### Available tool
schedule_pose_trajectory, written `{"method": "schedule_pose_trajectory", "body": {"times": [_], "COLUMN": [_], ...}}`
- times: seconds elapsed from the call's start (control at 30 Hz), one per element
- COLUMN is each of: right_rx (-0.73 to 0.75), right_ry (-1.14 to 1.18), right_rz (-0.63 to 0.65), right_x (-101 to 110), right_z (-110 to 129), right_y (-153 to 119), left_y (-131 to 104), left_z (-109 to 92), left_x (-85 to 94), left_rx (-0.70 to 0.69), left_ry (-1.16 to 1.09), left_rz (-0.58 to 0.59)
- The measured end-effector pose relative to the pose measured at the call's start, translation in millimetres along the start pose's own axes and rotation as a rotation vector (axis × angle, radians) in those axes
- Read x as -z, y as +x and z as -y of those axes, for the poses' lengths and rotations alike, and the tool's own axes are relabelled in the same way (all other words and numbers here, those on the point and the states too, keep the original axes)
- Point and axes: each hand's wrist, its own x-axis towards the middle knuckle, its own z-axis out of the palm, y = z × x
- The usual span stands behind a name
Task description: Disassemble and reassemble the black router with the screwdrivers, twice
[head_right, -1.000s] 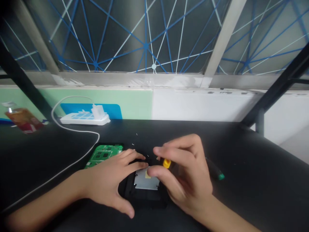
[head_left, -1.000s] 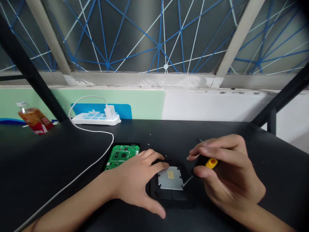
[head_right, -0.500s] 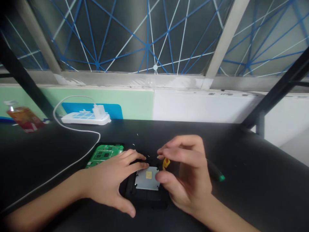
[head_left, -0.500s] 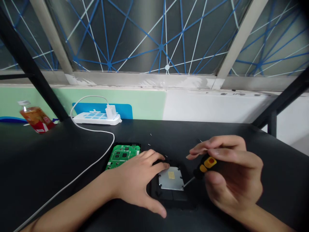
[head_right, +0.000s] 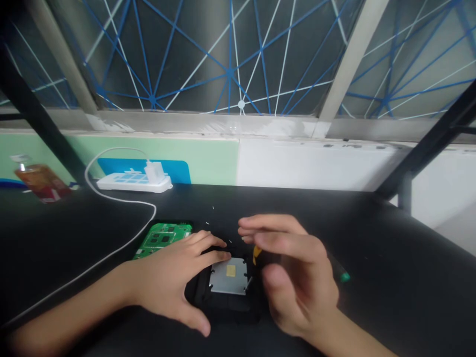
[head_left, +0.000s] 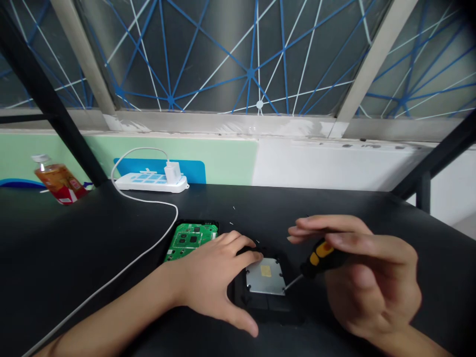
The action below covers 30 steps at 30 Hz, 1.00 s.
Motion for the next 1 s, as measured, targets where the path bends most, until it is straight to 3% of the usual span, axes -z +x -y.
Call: {"method": "schedule_pose_trajectory", "body": {"times": [0.17, 0.4, 0.57, 0.67, 0.87, 1.0], "right_rx": [0.093, -0.009, 0.093, 0.078, -0.087, 0.015], "right_ry": [-0.116, 0.169, 0.043, -0.029, 0.167, 0.109], "right_rz": [-0.093, -0.021, -0.024, -0.049, -0.025, -0.016], "right_x": [-2.1, -2.5, -3.1, -3.6, -3.6, -2.2], "right_z": [-1.2, -4.6, -3.2, -1.0, -1.4, -1.9], "right_y": [5.3, -3.5, 3.8, 4.5, -4.3, -0.2], "left_y": [-0.1, 0.8, 1.0, 0.9, 0.6, 0.9], "left_z": [1.0, 0.6, 0.4, 0.7, 0.1, 0.0], "left_x": [-1.2, 0.1, 0.1, -0.7, 0.3, 0.8], "left_rx": [-0.001, 0.005, 0.010, 0.009, 0.011, 0.015], "left_ry": [-0.001, -0.003, 0.001, 0.005, 0.000, 0.004], "left_rz": [-0.005, 0.010, 0.012, 0.009, 0.011, 0.015]}}
